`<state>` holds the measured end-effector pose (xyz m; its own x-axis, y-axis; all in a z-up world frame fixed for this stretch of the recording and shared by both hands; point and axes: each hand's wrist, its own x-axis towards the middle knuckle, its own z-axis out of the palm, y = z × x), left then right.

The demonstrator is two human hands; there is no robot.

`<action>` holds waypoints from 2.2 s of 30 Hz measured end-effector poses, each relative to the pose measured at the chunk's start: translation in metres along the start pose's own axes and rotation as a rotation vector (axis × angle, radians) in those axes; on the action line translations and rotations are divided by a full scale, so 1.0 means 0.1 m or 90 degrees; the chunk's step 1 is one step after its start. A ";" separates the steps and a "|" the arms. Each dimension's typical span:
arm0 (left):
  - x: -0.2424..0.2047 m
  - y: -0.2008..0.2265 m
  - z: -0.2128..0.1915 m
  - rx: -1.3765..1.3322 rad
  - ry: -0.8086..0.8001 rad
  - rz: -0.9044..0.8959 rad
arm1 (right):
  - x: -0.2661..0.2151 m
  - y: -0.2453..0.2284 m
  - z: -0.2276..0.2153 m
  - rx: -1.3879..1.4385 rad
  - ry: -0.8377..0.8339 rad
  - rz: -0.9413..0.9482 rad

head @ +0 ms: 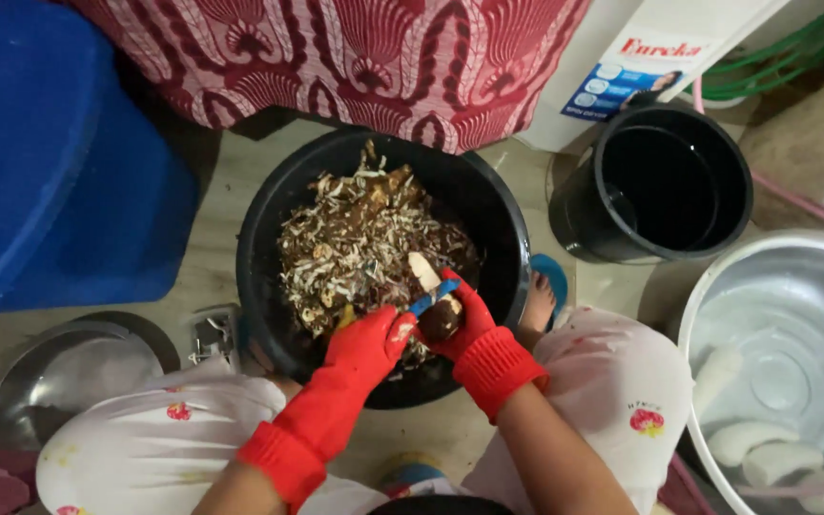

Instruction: Peeling the outer skin of a cassava root using a hand peeler over a bucket.

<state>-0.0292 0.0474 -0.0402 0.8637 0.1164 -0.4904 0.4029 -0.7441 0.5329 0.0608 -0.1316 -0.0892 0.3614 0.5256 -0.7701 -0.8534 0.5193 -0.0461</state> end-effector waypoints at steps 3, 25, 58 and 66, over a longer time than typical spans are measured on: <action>0.27 -0.16 -0.03 0.070 0.047 0.036 | -0.14 0.04 0.08 -0.027 0.071 0.011; 0.17 -0.12 -0.05 -0.086 0.087 -0.103 | 0.01 0.14 0.00 0.129 0.015 0.042; 0.30 -0.16 -0.08 -0.028 0.071 -0.031 | -0.03 0.05 0.09 -0.041 0.052 0.047; 0.22 -0.11 -0.17 -0.052 0.063 -0.071 | -0.16 0.11 0.08 -0.037 0.031 -0.004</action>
<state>-0.0092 0.0698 -0.0454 0.8361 0.2629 -0.4814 0.5180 -0.6672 0.5353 0.0484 -0.1286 -0.0719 0.3491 0.4879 -0.8001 -0.8721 0.4816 -0.0868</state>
